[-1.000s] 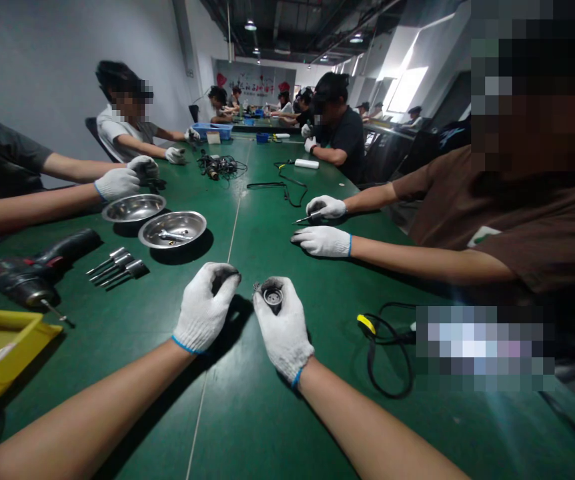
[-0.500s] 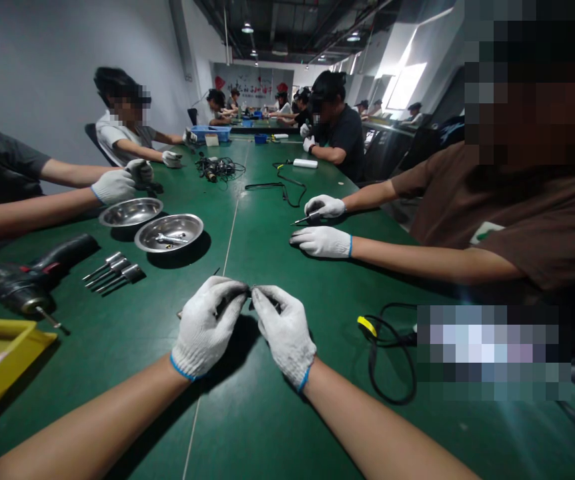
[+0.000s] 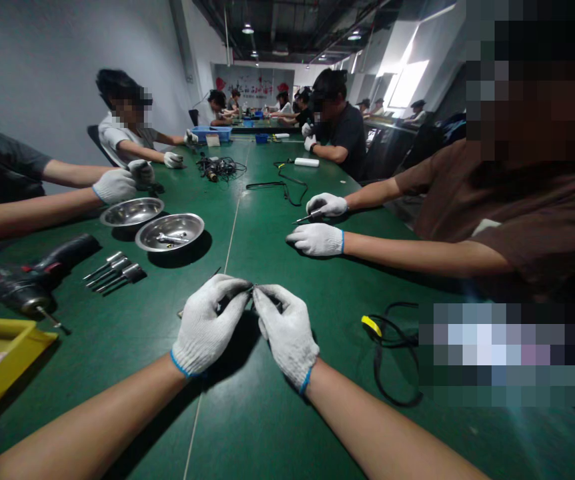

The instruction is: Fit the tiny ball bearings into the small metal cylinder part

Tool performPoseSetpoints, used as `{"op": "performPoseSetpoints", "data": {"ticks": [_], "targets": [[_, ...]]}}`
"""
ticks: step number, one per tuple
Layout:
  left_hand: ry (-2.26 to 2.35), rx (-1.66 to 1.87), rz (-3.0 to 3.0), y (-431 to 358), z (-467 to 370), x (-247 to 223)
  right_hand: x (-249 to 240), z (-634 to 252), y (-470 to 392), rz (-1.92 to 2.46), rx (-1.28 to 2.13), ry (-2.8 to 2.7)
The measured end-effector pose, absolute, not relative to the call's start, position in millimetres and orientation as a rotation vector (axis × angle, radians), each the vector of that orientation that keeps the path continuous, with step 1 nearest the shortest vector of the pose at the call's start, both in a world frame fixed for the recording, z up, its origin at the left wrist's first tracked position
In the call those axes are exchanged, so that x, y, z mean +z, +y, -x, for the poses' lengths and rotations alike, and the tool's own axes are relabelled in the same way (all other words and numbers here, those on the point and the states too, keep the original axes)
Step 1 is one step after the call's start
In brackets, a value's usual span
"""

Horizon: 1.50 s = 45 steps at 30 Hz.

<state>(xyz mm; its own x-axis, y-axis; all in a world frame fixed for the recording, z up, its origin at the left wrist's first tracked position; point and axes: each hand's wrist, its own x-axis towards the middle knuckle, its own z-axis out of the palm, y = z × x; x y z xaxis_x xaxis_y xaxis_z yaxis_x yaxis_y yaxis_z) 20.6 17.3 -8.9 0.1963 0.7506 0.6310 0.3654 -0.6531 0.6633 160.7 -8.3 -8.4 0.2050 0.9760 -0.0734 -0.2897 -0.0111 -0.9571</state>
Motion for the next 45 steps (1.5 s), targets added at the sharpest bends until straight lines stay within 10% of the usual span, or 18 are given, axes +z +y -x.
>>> {"op": "performPoseSetpoints", "data": {"ticks": [45], "targets": [[0.968, 1.513, -2.282, 18.3, -17.2, -9.0, -9.1, -163.5, -11.8, 1.128, 1.135, -0.897]]}}
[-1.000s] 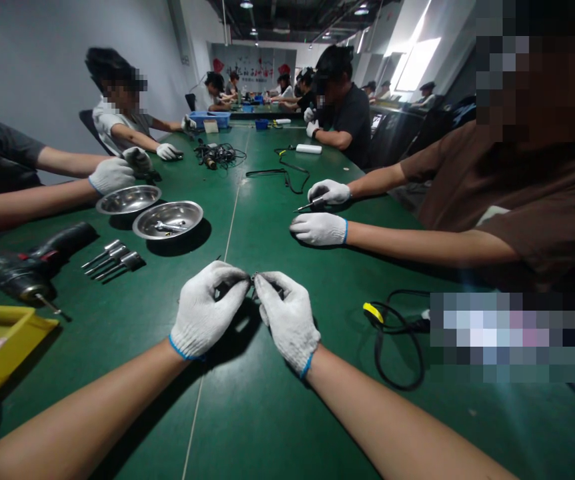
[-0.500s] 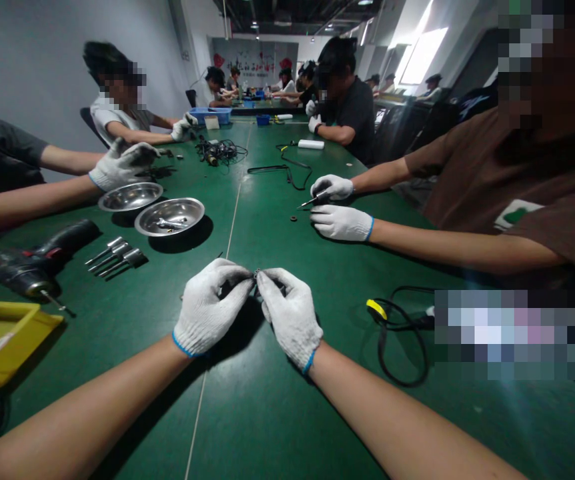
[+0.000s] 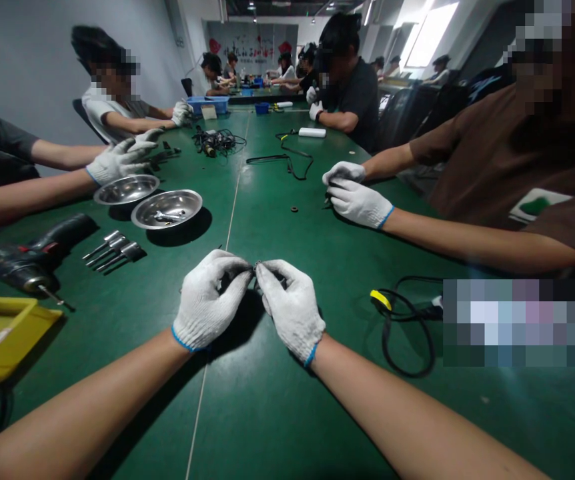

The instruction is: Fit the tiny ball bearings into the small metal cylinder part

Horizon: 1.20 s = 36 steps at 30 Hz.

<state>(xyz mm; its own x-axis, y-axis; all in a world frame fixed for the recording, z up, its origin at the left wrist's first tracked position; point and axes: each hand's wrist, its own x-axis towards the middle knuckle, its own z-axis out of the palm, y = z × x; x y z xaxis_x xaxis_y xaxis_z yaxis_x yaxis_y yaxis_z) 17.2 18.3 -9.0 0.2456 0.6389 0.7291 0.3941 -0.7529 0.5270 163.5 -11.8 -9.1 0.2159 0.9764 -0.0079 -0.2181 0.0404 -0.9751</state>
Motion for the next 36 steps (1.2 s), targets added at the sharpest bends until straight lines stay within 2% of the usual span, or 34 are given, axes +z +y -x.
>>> {"op": "performPoseSetpoints", "data": {"ticks": [36], "targets": [[1.034, 1.412, -2.248, 20.2, -15.5, -3.4, -11.8, -163.0, -9.9, 1.117, 1.086, -0.991]]}}
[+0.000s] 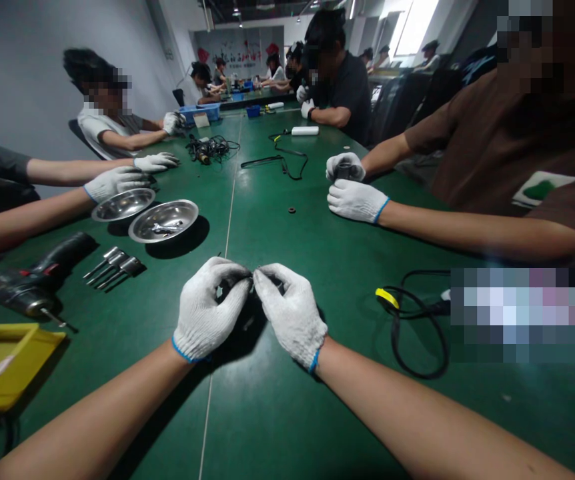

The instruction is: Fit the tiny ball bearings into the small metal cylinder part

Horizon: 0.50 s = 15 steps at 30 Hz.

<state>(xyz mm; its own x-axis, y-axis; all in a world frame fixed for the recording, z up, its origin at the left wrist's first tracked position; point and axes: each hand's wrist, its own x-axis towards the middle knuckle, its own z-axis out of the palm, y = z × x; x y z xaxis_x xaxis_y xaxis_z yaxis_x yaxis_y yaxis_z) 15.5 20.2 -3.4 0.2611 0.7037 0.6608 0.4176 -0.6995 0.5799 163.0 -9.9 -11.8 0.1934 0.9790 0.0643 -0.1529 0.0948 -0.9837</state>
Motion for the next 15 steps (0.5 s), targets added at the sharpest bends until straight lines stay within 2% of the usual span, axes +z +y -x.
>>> {"op": "performPoseSetpoints", "data": {"ticks": [15], "targets": [[1.053, 1.426, -2.287, 23.4, -14.7, -5.1, -13.8, -163.2, -6.4, 1.136, 1.018, -1.016]]}}
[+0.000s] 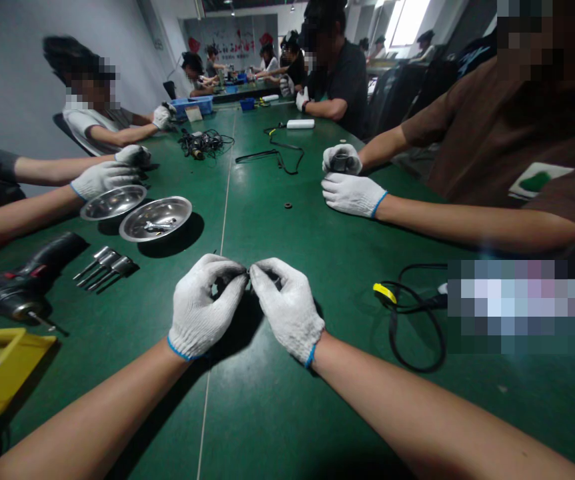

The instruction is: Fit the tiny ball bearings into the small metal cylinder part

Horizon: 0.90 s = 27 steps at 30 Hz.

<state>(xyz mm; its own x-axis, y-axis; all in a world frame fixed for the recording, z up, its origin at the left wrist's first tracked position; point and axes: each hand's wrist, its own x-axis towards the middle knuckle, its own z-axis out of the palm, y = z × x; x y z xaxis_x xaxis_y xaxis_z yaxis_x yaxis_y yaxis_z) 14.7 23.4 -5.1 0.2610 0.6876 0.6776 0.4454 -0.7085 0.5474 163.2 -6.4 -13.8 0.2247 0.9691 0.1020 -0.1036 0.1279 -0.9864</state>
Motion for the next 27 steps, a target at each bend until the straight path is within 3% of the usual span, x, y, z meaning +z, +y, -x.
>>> {"op": "performPoseSetpoints", "data": {"ticks": [16, 27], "targets": [[1.003, 1.420, -2.320, 23.4, -14.1, -4.2, -11.9, -164.2, -9.6, 1.151, 0.927, -1.058], [1.037, 1.426, -2.371, 24.0, -12.6, -6.1, -14.6, -166.2, -11.8, 0.986, 1.059, -0.972]]}}
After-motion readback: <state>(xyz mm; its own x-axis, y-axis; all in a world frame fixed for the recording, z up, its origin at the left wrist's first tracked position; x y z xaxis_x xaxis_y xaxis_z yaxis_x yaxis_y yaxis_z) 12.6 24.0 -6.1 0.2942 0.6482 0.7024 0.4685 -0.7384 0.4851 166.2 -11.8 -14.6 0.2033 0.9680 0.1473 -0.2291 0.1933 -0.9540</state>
